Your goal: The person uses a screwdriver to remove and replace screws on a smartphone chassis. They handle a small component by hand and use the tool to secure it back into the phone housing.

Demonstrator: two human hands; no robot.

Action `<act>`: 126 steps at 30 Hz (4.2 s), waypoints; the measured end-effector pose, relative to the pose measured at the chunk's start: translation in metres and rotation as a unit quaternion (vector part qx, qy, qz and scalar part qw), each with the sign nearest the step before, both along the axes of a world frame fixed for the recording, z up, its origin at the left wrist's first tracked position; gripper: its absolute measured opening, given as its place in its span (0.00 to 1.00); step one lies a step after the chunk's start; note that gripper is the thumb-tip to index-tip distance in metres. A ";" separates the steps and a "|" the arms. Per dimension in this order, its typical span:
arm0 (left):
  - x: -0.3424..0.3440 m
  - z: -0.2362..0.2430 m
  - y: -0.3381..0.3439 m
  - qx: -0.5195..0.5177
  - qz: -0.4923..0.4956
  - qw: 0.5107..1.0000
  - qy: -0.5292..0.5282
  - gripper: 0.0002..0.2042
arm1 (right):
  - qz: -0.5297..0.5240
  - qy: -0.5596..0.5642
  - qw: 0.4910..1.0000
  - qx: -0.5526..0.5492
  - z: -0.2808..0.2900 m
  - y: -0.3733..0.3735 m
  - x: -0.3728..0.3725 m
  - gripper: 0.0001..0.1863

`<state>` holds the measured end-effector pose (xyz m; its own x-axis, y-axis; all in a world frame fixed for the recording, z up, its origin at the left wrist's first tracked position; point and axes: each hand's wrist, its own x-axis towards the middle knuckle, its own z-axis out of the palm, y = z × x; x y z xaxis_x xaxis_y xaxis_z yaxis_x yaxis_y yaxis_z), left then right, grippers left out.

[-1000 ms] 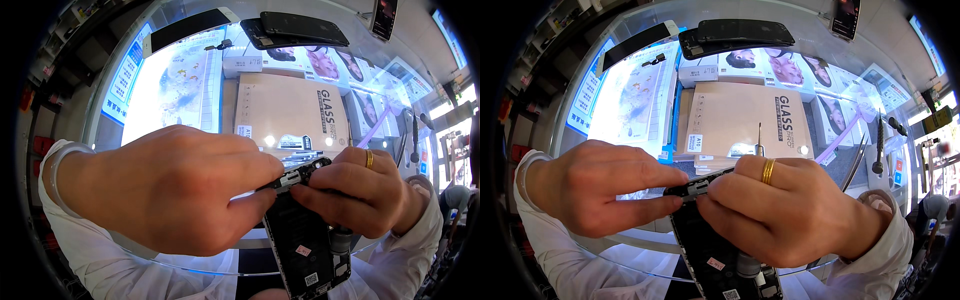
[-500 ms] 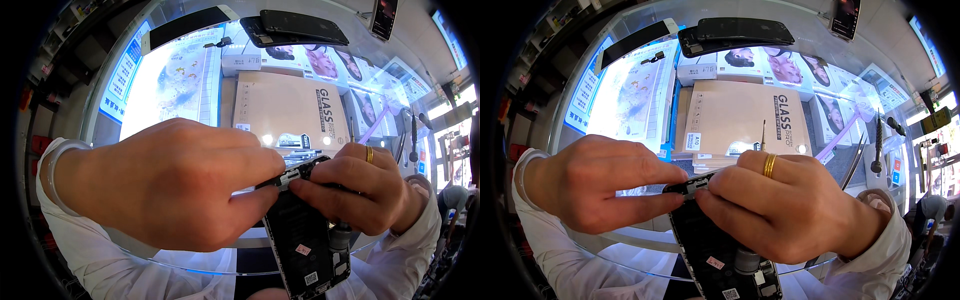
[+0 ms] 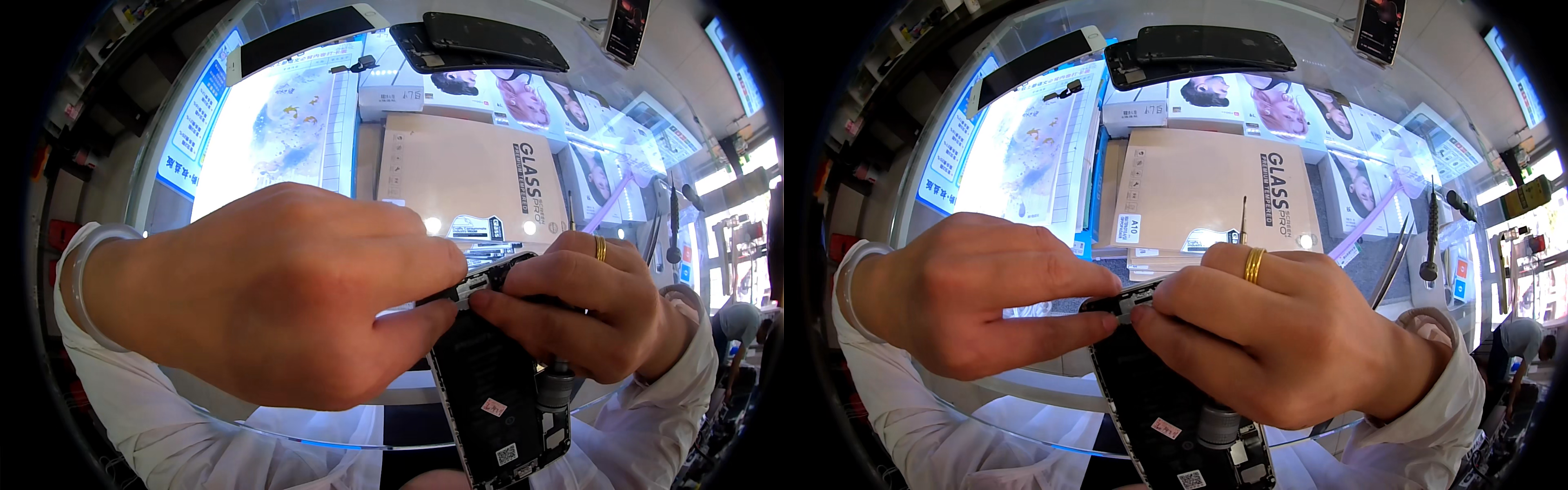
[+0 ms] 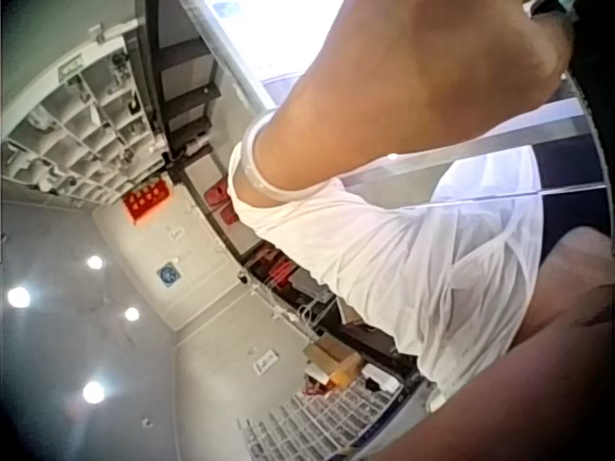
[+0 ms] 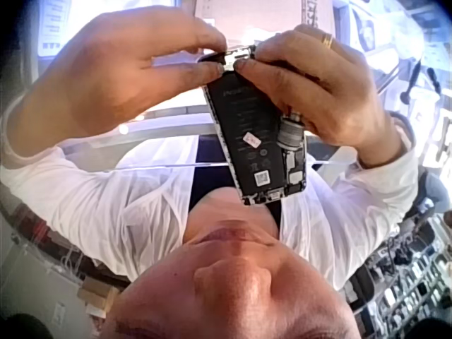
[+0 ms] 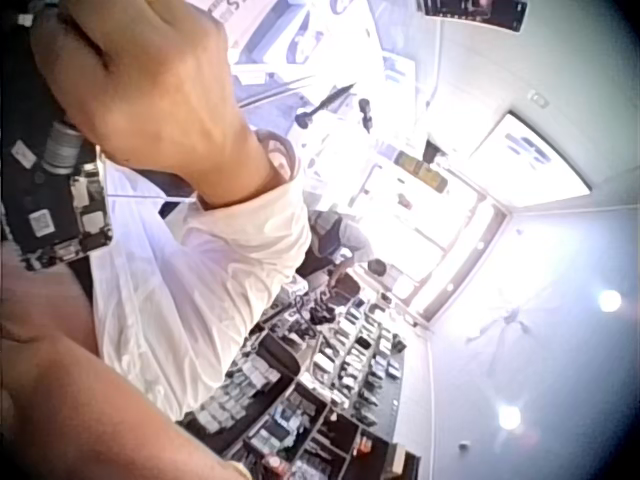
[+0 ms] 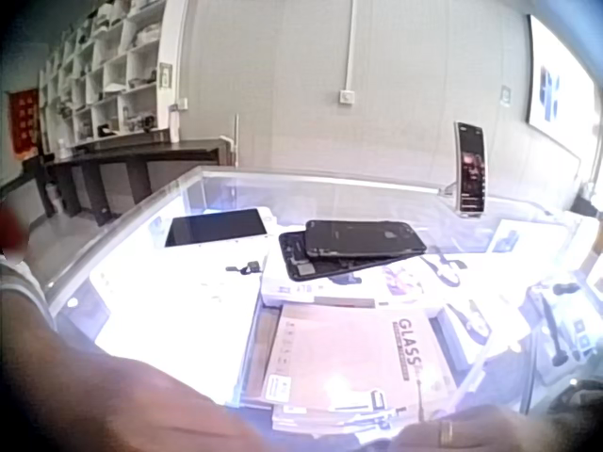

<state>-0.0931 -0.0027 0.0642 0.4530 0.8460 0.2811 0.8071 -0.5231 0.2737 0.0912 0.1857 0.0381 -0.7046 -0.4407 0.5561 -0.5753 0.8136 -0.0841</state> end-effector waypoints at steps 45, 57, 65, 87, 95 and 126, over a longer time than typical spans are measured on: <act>-0.015 0.006 0.005 -0.040 -0.009 0.999 -0.025 0.08 | -0.004 -0.007 1.000 0.012 -0.001 -0.004 0.001 0.18; -0.011 0.000 0.007 0.003 -0.015 1.000 0.004 0.10 | -0.006 -0.039 0.999 0.014 0.003 -0.003 0.002 0.18; -0.001 0.007 0.003 0.003 0.029 0.999 0.022 0.12 | 0.009 -0.032 0.999 0.007 0.010 0.003 -0.001 0.17; 0.008 -0.003 0.000 0.132 -0.024 0.983 0.122 0.06 | 0.006 -0.035 0.999 -0.010 0.004 0.000 0.001 0.18; 0.011 -0.002 0.001 0.128 -0.028 0.985 0.112 0.06 | 0.000 -0.025 0.999 0.034 0.008 -0.005 0.004 0.18; 0.008 0.020 -0.008 -0.021 -0.011 0.983 0.184 0.23 | -0.111 -0.261 0.796 -0.534 0.008 0.012 -0.048 0.13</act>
<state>-0.0851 -0.0103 0.0837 0.5355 0.8424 0.0602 0.8443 -0.5358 -0.0137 0.0436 0.1972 0.0459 -0.9572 0.2555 0.1361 -0.0872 0.1938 -0.9772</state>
